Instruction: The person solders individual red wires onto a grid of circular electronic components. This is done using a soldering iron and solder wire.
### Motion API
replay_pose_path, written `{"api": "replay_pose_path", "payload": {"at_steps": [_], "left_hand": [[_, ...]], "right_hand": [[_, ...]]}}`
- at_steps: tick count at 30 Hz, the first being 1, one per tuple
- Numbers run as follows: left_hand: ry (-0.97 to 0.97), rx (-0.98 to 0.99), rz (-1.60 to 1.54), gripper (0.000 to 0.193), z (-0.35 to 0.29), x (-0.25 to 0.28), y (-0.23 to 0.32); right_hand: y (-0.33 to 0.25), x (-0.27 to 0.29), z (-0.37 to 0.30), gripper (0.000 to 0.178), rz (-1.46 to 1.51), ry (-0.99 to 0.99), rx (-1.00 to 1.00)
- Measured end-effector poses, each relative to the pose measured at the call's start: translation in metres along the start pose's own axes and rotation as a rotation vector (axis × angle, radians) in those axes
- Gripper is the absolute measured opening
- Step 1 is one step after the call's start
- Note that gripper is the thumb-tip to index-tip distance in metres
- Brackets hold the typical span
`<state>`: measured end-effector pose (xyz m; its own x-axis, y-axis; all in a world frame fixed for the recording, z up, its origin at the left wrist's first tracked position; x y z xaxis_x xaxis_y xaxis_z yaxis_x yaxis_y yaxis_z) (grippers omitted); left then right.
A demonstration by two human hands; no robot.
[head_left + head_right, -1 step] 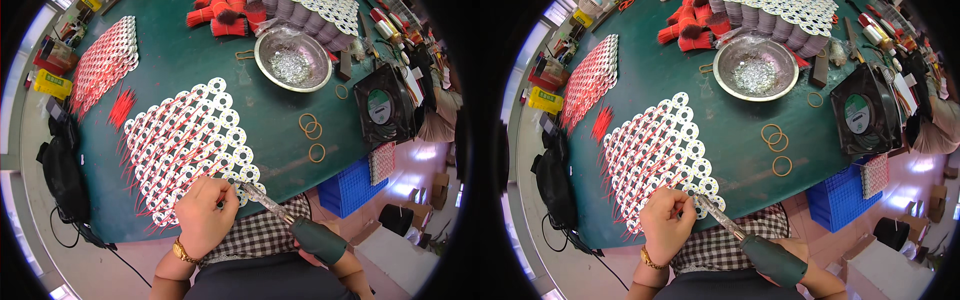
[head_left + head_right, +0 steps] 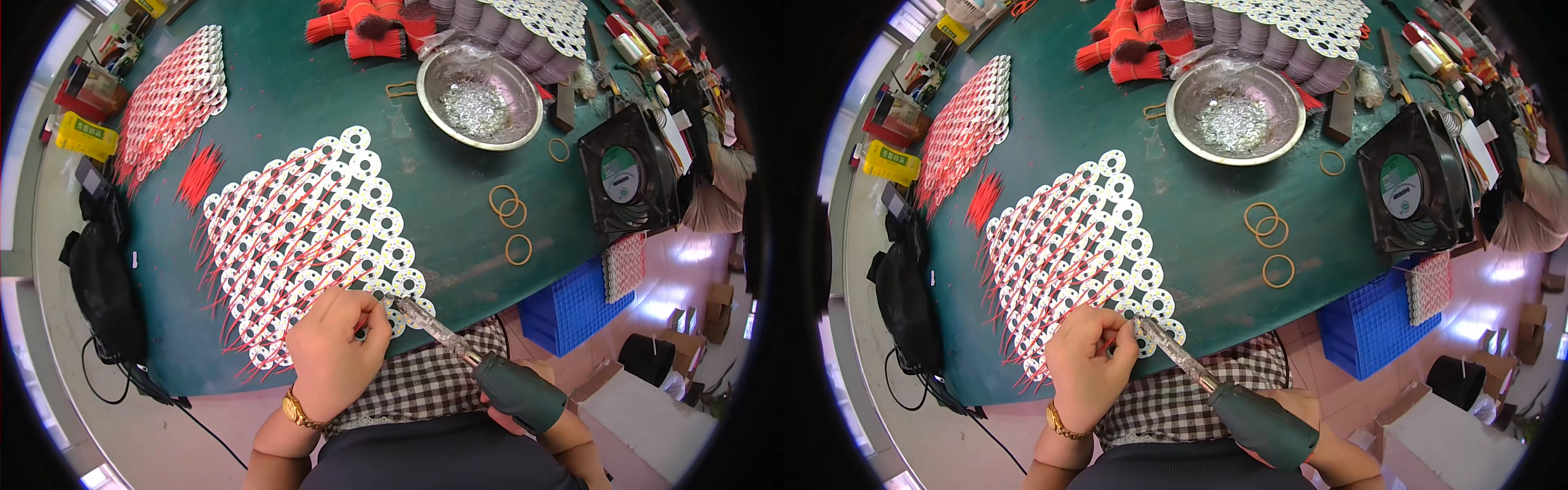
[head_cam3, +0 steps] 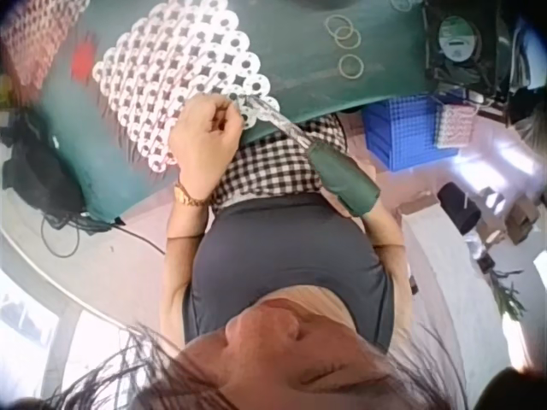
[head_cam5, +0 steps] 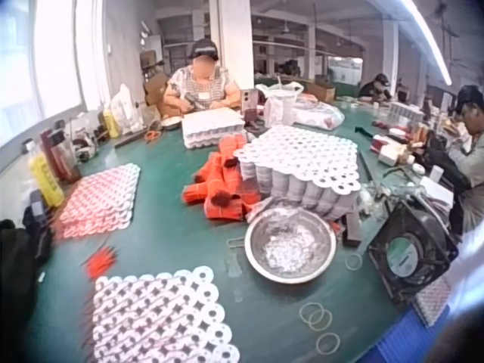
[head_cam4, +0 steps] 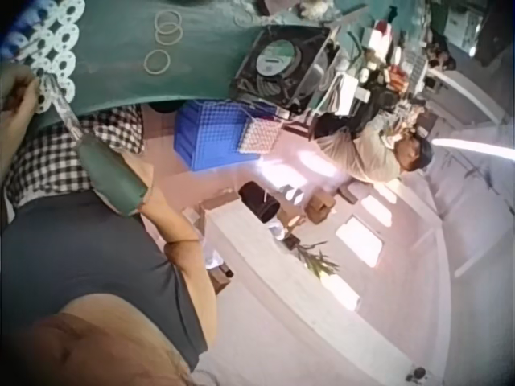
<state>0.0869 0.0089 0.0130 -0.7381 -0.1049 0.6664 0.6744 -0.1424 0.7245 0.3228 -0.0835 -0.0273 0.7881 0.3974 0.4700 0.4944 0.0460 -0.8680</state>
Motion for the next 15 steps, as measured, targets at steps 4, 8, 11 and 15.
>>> {"api": "replay_pose_path", "payload": {"at_steps": [4,8,11,15], "left_hand": [[-0.021,0.021,0.014,0.012,0.003,0.002,0.001],[-0.050,0.049,0.028,0.011,0.004,-0.001,-0.002],[-0.049,0.063,0.024,0.011,0.004,0.000,-0.003],[-0.059,0.068,-0.001,0.011,0.006,0.000,-0.003]], "right_hand": [[0.005,-0.005,-0.004,0.037,-0.100,-0.030,0.082],[0.000,0.000,-0.001,0.033,0.120,0.081,0.102],[-0.009,0.001,0.003,0.028,-0.279,0.035,0.153],[-0.014,0.007,0.007,0.029,-0.183,0.058,0.201]]}}
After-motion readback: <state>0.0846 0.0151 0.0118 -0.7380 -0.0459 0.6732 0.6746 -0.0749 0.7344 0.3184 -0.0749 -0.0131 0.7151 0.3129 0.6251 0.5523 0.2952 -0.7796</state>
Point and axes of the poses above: each hand's wrist, its own z-axis towards the middle knuckle, its own x-axis out of the back of the hand, y = z × x, the point moved 6 cm from there along z, towards the middle knuckle, and after that the axes turned 3 degrees about -z, right-handed, at the moved point
